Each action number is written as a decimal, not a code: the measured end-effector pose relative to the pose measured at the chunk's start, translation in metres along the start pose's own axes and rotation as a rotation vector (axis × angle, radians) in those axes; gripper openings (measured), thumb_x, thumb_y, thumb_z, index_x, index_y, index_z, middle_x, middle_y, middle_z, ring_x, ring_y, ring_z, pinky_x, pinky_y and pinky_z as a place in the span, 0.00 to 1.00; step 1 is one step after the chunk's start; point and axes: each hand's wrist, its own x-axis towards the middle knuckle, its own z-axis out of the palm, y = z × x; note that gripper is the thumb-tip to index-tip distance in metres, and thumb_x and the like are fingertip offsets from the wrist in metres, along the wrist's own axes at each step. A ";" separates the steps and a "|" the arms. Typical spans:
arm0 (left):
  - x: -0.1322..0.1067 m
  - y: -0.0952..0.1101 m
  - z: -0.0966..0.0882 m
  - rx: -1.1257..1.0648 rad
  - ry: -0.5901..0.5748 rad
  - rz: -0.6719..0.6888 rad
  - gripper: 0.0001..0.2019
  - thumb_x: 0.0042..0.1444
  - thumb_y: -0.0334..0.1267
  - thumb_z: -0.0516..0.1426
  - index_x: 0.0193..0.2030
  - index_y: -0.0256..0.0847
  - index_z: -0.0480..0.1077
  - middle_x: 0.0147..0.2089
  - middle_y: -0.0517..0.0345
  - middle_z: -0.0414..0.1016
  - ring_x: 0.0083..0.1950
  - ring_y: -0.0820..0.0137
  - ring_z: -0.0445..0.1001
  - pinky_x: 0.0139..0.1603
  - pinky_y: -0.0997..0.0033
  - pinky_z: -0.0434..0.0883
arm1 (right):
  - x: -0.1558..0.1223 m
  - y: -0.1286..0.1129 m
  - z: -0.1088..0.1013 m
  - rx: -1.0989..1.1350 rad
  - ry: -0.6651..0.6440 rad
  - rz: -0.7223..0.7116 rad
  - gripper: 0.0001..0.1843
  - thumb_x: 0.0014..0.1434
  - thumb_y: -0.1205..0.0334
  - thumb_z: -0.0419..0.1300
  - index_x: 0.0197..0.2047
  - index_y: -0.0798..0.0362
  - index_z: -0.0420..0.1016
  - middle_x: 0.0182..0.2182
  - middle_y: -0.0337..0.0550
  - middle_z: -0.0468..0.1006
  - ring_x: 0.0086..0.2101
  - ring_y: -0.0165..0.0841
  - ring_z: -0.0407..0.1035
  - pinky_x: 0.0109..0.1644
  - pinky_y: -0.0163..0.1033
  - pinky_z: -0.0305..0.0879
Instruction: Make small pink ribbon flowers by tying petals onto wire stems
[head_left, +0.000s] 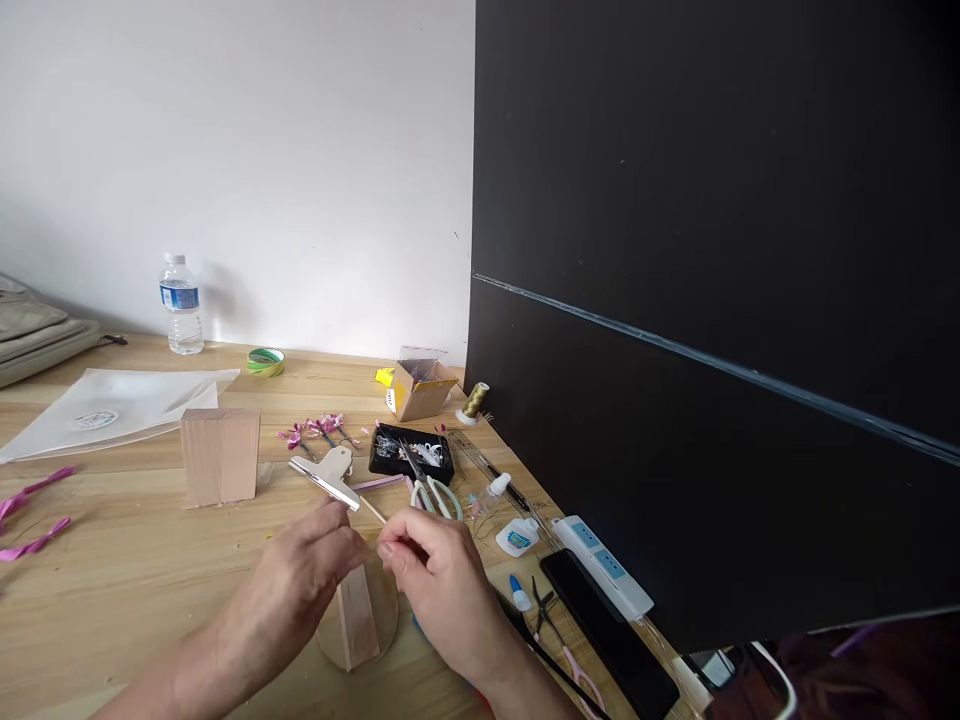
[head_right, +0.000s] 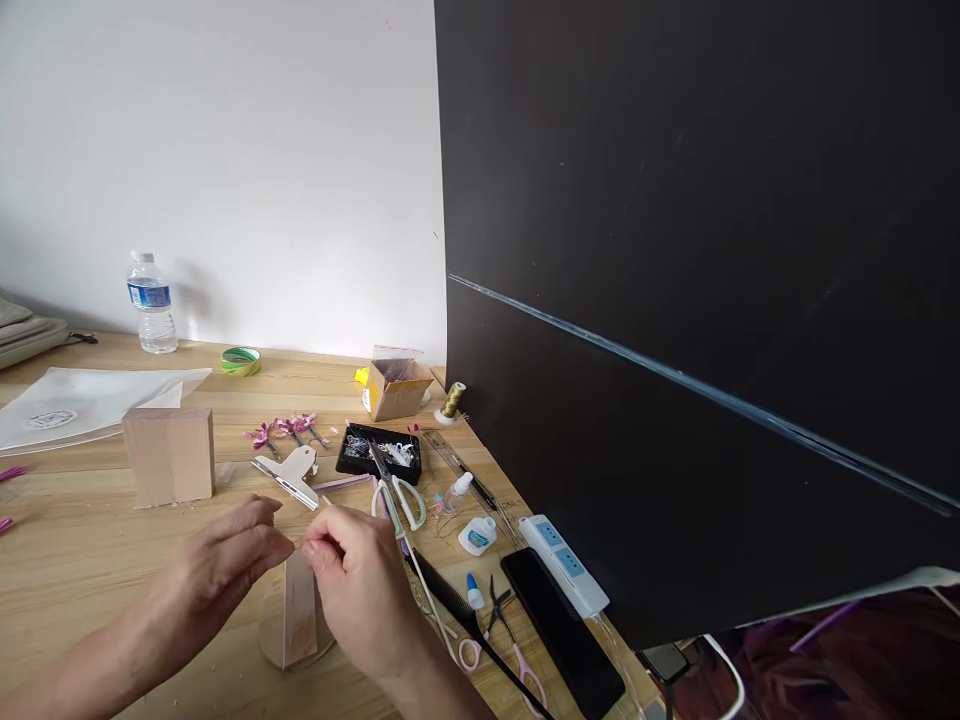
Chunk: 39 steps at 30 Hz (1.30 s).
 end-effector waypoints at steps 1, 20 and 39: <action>-0.002 -0.002 0.001 0.102 0.022 0.118 0.13 0.58 0.29 0.49 0.25 0.41 0.71 0.26 0.57 0.68 0.29 0.69 0.65 0.30 0.72 0.62 | 0.002 0.000 0.000 0.090 -0.037 0.114 0.09 0.51 0.73 0.51 0.22 0.53 0.64 0.18 0.33 0.64 0.20 0.25 0.57 0.22 0.29 0.53; 0.009 0.005 -0.001 -0.471 0.004 -0.557 0.13 0.43 0.48 0.62 0.18 0.42 0.72 0.19 0.63 0.65 0.23 0.72 0.59 0.24 0.73 0.58 | 0.001 -0.004 -0.014 0.083 0.104 0.001 0.06 0.57 0.67 0.52 0.31 0.53 0.69 0.23 0.37 0.71 0.22 0.26 0.66 0.24 0.30 0.63; 0.002 0.003 0.001 -0.377 -0.069 -0.350 0.13 0.54 0.41 0.55 0.21 0.39 0.70 0.21 0.63 0.63 0.24 0.73 0.61 0.26 0.74 0.58 | -0.006 0.009 0.003 -0.209 0.098 -0.332 0.12 0.58 0.72 0.50 0.26 0.55 0.69 0.21 0.38 0.69 0.24 0.28 0.63 0.27 0.32 0.58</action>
